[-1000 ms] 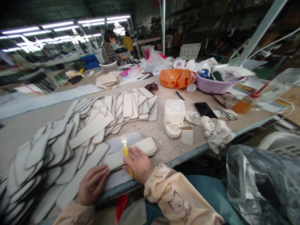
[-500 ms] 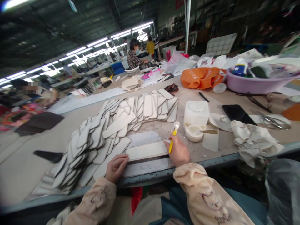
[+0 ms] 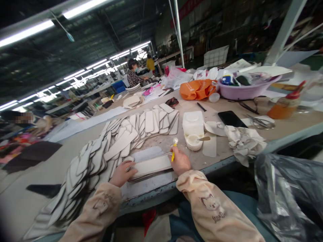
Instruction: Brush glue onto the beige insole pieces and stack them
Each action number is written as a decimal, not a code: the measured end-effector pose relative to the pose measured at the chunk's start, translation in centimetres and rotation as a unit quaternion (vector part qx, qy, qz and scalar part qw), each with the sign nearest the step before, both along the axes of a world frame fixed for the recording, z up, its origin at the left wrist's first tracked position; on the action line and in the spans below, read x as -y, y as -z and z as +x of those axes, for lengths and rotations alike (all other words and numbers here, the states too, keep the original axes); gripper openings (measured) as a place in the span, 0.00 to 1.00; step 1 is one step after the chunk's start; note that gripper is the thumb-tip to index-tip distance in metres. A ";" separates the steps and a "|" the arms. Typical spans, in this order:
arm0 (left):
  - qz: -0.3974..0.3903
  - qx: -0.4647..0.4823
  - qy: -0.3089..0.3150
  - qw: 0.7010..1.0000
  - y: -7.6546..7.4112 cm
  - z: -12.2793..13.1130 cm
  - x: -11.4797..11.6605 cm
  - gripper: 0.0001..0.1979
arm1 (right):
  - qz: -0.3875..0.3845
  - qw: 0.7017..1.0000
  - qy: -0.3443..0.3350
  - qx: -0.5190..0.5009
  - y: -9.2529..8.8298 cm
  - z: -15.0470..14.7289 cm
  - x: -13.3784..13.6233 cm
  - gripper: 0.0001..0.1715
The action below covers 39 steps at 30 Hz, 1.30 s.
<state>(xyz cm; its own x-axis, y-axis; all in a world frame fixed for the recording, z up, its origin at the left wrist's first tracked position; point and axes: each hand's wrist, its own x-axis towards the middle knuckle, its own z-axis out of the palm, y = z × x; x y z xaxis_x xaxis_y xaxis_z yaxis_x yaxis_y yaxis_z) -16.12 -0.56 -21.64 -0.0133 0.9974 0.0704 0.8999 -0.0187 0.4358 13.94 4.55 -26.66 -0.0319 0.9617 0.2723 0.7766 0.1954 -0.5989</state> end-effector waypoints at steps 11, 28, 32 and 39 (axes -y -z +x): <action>0.000 0.110 -0.078 0.991 -0.7 0.6 -0.4 0.25 | 0.063 0.997 -0.021 -0.040 -0.6 0.3 0.4 0.07; 0.111 0.697 -0.136 0.695 -12.8 5.7 -1.9 0.04 | -0.010 0.833 -0.248 -0.494 -5.2 -1.1 3.4 0.17; 0.107 0.723 -0.166 0.662 -14.2 7.5 -2.9 0.07 | -0.010 0.840 -0.184 -0.511 -5.7 -0.9 3.9 0.21; 0.087 0.740 -0.190 0.639 -14.4 8.8 -4.1 0.10 | -0.029 0.824 -0.188 -0.534 -5.8 0.0 4.0 0.22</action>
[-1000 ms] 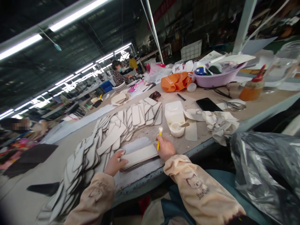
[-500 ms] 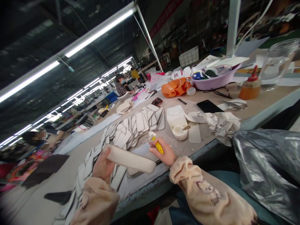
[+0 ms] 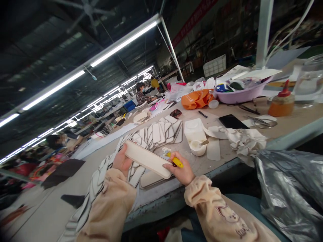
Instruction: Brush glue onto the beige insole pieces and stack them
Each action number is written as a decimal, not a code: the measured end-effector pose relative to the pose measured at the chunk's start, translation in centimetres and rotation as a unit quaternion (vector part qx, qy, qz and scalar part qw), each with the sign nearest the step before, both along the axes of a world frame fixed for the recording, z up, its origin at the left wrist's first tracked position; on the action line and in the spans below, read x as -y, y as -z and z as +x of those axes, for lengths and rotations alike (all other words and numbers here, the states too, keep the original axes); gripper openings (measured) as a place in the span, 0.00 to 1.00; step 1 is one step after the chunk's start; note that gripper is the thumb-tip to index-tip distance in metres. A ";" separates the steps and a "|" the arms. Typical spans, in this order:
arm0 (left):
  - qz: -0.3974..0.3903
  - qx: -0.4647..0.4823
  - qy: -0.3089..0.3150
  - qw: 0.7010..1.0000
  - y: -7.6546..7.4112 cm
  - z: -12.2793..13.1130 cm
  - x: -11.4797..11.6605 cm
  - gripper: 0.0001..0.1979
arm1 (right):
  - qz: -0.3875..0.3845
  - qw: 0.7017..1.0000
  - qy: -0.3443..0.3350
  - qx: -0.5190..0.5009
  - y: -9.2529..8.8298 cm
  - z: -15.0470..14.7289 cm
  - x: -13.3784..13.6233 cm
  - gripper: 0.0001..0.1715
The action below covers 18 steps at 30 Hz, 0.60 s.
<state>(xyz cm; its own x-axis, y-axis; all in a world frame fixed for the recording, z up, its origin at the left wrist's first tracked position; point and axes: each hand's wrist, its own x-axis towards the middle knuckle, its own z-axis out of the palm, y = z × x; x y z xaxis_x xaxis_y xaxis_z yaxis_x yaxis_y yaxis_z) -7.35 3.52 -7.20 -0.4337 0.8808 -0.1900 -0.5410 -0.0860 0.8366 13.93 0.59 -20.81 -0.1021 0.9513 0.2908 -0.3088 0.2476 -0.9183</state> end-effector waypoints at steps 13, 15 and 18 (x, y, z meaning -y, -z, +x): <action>0.019 -0.009 0.032 0.999 0.0 1.5 -0.2 0.10 | 0.008 1.000 0.006 -0.005 0.1 0.6 -0.2 0.22; 0.043 -0.025 0.079 0.996 1.3 2.0 0.3 0.08 | 0.002 1.000 0.012 -0.002 0.2 0.7 -0.2 0.22; 0.066 -0.035 0.093 0.993 3.9 2.8 0.8 0.11 | 0.005 0.999 0.024 0.022 0.5 0.6 -0.1 0.22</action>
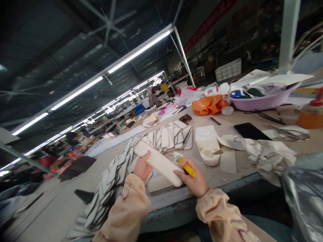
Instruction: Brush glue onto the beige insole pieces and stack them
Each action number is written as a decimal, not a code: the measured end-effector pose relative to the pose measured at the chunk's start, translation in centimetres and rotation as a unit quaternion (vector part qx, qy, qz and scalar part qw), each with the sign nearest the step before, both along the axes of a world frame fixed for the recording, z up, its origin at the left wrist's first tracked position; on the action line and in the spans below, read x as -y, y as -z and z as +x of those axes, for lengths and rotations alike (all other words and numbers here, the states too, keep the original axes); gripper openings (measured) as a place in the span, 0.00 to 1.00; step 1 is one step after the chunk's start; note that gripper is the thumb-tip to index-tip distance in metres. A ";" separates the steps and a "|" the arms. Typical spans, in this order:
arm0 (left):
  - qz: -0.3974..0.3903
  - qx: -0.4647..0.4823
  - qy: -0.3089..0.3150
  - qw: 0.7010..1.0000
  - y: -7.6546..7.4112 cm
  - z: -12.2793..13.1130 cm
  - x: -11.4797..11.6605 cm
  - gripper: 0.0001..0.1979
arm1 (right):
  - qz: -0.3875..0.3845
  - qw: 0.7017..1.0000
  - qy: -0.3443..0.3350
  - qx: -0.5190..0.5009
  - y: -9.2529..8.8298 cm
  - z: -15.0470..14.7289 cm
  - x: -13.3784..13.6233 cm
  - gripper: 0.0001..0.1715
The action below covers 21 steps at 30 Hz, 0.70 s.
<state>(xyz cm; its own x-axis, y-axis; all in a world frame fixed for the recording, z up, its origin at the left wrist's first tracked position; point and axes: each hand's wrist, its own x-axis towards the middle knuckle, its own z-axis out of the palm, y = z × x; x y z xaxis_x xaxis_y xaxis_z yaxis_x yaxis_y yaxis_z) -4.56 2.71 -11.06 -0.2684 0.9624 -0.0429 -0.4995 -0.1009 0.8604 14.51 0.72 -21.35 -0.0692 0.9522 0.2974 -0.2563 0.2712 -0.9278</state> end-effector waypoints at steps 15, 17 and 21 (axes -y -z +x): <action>-0.050 0.034 -0.005 0.998 5.4 -1.6 2.9 0.21 | 0.030 0.984 0.021 0.175 2.3 -2.1 0.4 0.18; -0.054 0.025 0.001 0.998 6.9 -1.8 3.8 0.21 | 0.041 0.980 0.013 0.195 2.6 -2.7 0.6 0.17; -0.073 -0.043 -0.032 0.996 7.4 -6.2 3.7 0.23 | 0.050 0.977 -0.045 0.200 2.7 -3.5 1.2 0.14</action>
